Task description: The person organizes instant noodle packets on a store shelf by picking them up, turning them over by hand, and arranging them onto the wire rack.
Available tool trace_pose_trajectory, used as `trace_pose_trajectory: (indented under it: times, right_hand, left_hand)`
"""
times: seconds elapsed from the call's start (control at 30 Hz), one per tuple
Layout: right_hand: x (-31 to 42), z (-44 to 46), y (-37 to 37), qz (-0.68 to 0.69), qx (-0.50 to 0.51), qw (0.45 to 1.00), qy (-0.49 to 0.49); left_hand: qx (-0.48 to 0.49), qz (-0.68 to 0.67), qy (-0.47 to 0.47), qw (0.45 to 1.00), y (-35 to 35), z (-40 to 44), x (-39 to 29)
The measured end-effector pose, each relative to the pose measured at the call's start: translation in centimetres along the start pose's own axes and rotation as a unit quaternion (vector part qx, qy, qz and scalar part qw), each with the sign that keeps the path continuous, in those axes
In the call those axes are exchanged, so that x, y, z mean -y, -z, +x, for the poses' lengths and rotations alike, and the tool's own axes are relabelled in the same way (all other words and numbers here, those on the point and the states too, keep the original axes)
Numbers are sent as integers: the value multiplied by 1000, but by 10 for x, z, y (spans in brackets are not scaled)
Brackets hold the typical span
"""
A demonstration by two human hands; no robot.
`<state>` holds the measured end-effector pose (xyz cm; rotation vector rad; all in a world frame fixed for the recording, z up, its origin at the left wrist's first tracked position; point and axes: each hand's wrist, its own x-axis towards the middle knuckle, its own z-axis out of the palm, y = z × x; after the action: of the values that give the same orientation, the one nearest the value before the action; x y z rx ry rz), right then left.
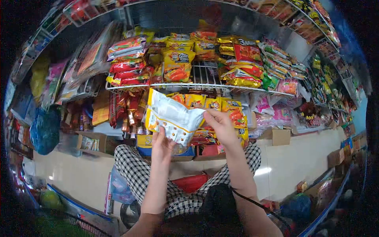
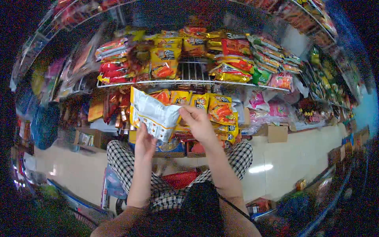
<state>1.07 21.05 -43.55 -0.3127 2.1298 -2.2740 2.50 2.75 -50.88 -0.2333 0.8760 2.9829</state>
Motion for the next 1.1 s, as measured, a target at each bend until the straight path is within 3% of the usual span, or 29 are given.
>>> trace_pose_trajectory:
  times: [0.07, 0.2, 0.3, 0.33, 0.4, 0.47, 0.5, 0.53, 0.6, 0.63, 0.67, 0.73, 0.8, 0.87, 0.93, 1.0, 1.03, 1.07, 1.1]
  right_hand:
    - [-4, -1, -5, 9, -7, 1000, -27]
    - [-13, -1, -7, 45, -2, 999, -13]
    - [-10, 5, 10, -34, -66, 996, 54]
    - [-6, 5, 18, -69, -84, 990, 93]
    - [6, 1, 32, -18, -72, 994, 84]
    - [10, -3, 49, -56, -120, 987, 86]
    - [13, -5, 56, -57, -119, 988, 86]
    - [17, -8, 62, -83, -123, 982, 116]
    - [16, -12, 74, -110, -126, 975, 148]
    - [7, -14, 82, -124, -142, 971, 146]
    - [4, -16, 84, -137, -157, 967, 146]
    - [0, -18, 89, -118, -161, 967, 156]
    - [-7, -20, 99, -128, -168, 960, 184]
    - [-13, -17, 107, -158, -175, 943, 234]
    - [-13, -16, 110, -174, -246, 929, 215]
    - [-26, -17, 114, -105, -237, 949, 179]
    - [-34, -15, 115, 27, -278, 947, 162]
    - [-40, -13, 117, 157, -313, 926, 143]
    - [-46, -12, 120, 155, -313, 926, 144]
  left_hand:
    - [-54, 38, -10, 998, -3, -1, -1]
    - [-42, 72, -14, 996, 4, 5, -6]
    - [-54, 286, -212, 933, -15, 4, -15]
    - [-53, 289, -211, 932, -27, 6, -15]
    - [13, 388, -367, 845, -45, 17, -14]
    - [90, 621, -401, 667, -52, 38, -19]
    - [100, 568, -360, 733, -67, 42, -14]
    - [99, 567, -361, 734, -77, 44, -12]
    - [180, 579, -372, 703, -96, 46, -13]
    - [253, 597, -314, 693, -108, 43, -20]
    - [254, 597, -316, 692, -107, 45, -18]
    - [351, 610, -244, 667, -101, 49, -12]
    - [361, 618, -282, 639, -105, 46, -3]
    - [362, 632, -390, 564, -108, 46, 6]
    - [358, 638, -393, 557, -110, 51, 21]
    - [385, 624, -447, 512, -103, 66, 41]
    - [386, 623, -448, 512, -99, 71, 52]
    - [413, 630, -455, 475, -101, 75, 60]
    - [440, 635, -461, 437, -100, 78, 66]
